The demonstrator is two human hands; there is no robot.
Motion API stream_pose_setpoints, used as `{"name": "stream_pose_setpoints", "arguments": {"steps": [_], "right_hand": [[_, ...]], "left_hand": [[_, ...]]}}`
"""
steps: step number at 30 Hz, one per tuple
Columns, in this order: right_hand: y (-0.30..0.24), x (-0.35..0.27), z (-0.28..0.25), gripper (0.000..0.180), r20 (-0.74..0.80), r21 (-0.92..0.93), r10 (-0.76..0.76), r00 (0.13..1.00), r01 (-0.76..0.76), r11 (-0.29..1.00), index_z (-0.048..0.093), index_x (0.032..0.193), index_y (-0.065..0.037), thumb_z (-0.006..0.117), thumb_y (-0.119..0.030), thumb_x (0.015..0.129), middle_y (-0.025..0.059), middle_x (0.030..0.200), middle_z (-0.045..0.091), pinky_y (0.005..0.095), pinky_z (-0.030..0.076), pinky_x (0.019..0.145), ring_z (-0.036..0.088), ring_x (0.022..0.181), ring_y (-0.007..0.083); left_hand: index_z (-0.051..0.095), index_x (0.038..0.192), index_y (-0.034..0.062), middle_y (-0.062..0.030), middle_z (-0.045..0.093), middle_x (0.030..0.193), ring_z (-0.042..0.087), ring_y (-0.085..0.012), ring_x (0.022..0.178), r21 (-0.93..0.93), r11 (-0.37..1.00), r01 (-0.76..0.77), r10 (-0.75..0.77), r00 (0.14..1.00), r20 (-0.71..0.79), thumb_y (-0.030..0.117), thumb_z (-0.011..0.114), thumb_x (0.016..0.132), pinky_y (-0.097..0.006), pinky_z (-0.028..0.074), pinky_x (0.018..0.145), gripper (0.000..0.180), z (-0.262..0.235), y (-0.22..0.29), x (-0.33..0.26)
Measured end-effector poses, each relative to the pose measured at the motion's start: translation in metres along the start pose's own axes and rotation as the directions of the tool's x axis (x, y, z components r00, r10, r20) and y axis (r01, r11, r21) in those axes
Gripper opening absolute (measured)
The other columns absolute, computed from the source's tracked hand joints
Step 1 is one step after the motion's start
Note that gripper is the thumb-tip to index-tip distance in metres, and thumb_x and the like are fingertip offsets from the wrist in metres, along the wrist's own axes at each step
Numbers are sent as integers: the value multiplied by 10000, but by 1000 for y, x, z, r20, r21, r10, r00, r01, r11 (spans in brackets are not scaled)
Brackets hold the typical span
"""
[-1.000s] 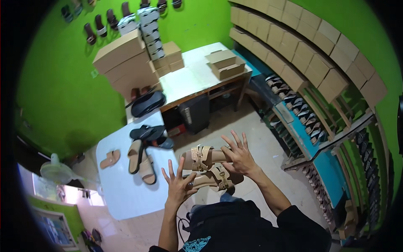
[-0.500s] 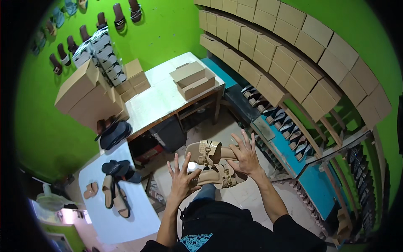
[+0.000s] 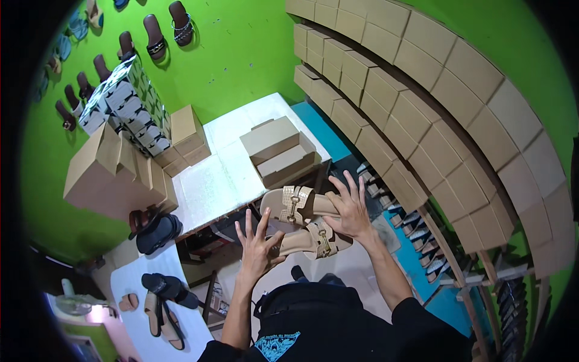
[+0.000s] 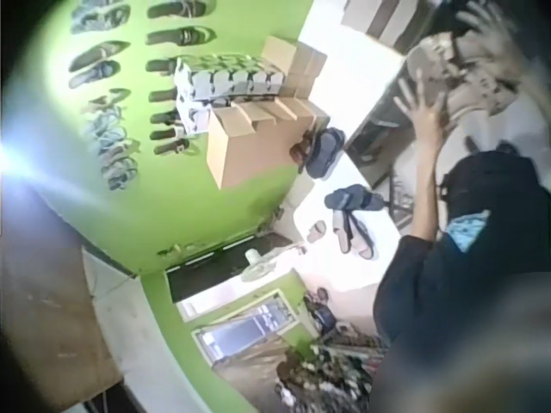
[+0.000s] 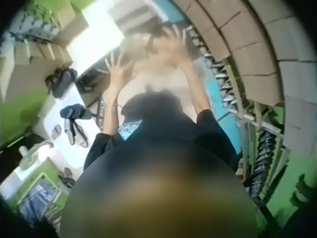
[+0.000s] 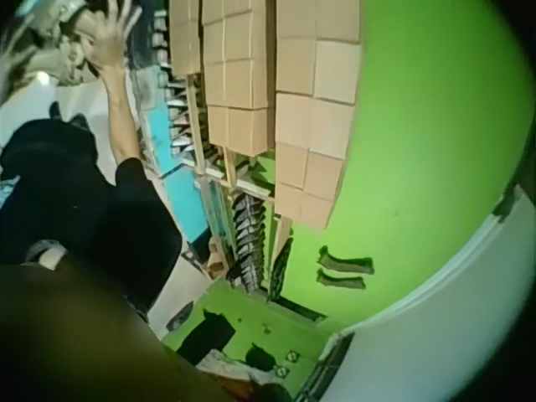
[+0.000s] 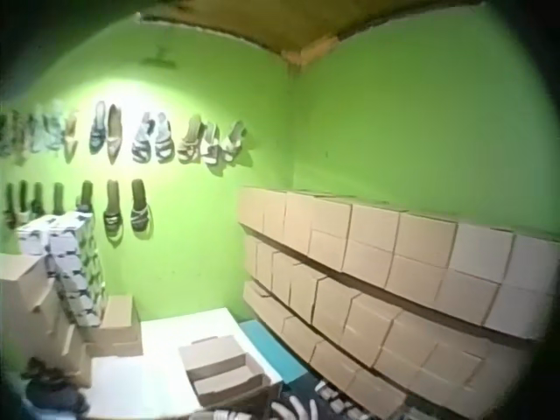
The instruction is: Packing pairs of sandals into cardboard boxes and stacking them on a shelf.
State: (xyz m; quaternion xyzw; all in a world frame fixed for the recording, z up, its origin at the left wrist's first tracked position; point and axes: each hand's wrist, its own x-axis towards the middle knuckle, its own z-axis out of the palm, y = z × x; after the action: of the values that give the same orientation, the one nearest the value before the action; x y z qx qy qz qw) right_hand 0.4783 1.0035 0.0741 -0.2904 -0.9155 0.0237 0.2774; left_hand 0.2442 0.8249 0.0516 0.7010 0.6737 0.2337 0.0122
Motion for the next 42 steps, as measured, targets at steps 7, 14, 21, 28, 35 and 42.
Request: {"name": "stream_pose_setpoints", "arguments": {"steps": [7,14,21,28,35,42], "right_hand": [[69,95,42,501,-13,55,-65,998,66,996,672,1078,-48,814,-285,659,132,1474,430,664,119,1165,254,1451,418],[143,206,98,499,5,122,-180,984,178,976,679,1075,-46,819,-270,652,122,1469,435,656,117,1171,252,1453,412],[203,306,151,488,50,206,-240,970,225,952,678,1072,-44,816,-280,668,120,1470,428,655,97,1174,234,1461,402],[240,349,192,502,77,195,-223,972,205,959,671,1061,-42,823,-297,656,122,1461,427,666,102,1166,244,1453,404],[257,370,205,534,89,178,-147,985,130,975,667,1095,-35,825,-298,657,147,1436,431,673,121,1156,262,1428,442],[249,376,208,550,87,193,-137,987,118,974,674,1098,-35,838,-299,645,148,1440,430,670,126,1152,267,1425,441]], "left_hand": [[704,1088,231,-107,204,1641,81,-475,1497,42,995,87,-85,996,-37,288,940,441,-755,71,1117,691,22,-39,83],[702,1094,193,-101,207,1641,77,-480,1496,32,982,186,-184,981,-60,335,915,507,-752,41,1119,640,52,-83,171],[696,1116,120,-113,220,1635,82,-489,1494,38,970,241,-240,970,-36,333,895,548,-750,34,1118,639,69,-121,247],[733,1140,108,-62,275,1627,87,-451,1504,70,977,199,-203,978,48,342,810,714,-740,14,1130,492,103,-167,267],[758,1115,139,-66,262,1623,92,-453,1498,-30,973,229,-225,970,92,299,756,805,-731,11,1132,349,131,-213,283],[791,1062,116,-92,127,1662,-5,-474,1503,-146,932,333,-306,935,182,409,734,818,-726,-8,1127,386,183,-247,285]]}}
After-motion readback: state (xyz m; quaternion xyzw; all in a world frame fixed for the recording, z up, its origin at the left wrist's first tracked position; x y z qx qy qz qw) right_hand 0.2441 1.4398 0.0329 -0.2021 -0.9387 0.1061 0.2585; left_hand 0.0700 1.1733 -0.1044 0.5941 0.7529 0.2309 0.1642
